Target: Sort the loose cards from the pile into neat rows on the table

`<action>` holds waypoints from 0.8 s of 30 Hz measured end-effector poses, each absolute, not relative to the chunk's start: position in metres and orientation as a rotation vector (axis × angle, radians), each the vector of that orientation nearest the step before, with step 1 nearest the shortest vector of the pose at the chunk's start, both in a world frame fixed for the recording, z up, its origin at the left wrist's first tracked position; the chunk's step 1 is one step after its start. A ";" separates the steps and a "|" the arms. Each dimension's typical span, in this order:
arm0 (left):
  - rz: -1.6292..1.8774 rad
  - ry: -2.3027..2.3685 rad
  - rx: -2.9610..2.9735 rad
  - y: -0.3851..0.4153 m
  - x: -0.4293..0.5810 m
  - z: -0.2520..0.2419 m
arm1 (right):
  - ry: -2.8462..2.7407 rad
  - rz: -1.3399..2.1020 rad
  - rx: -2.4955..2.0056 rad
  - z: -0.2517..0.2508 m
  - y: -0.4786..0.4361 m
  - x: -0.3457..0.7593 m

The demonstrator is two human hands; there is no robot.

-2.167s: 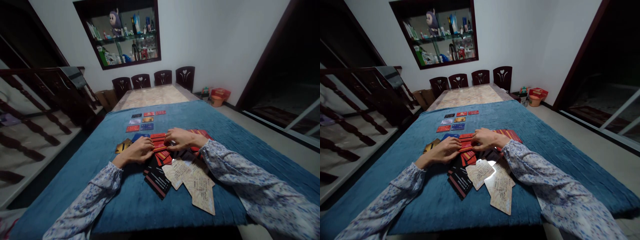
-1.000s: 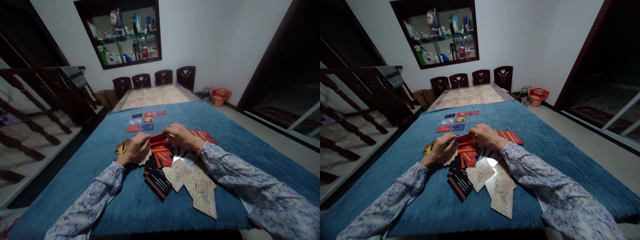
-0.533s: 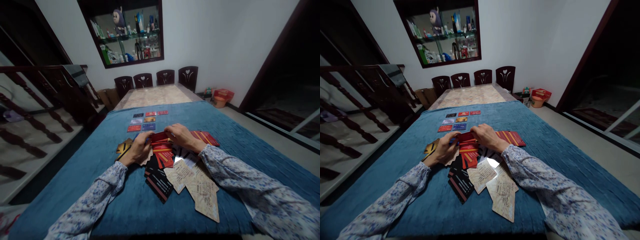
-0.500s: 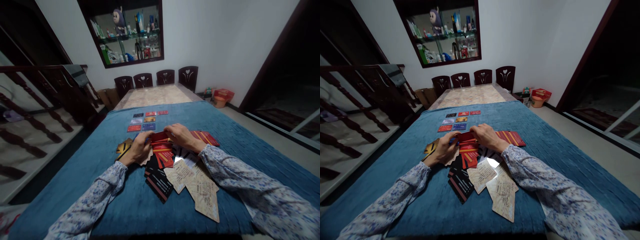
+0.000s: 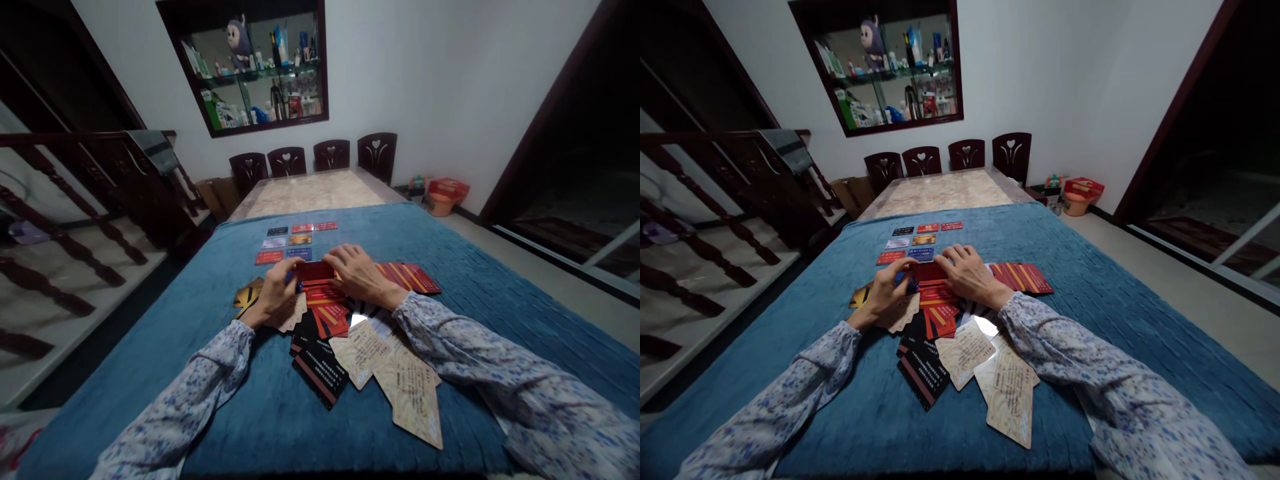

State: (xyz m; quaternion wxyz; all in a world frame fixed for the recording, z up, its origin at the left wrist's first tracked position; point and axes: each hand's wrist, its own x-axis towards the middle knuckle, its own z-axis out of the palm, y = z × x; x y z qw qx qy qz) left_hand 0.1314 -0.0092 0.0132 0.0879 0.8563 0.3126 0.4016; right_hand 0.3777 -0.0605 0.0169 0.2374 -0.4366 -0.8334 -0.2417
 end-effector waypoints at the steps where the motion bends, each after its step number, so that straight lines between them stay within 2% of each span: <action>1: 1.194 0.929 2.554 -0.009 0.131 0.014 | -2.276 -0.673 -1.202 0.016 -0.060 0.377; 13: 1.174 0.808 2.806 -0.003 0.126 0.014 | -2.180 -0.602 -1.180 0.015 -0.057 0.374; 24: 1.113 0.948 2.996 -0.007 0.122 0.014 | -2.187 -0.535 -1.135 0.019 -0.053 0.376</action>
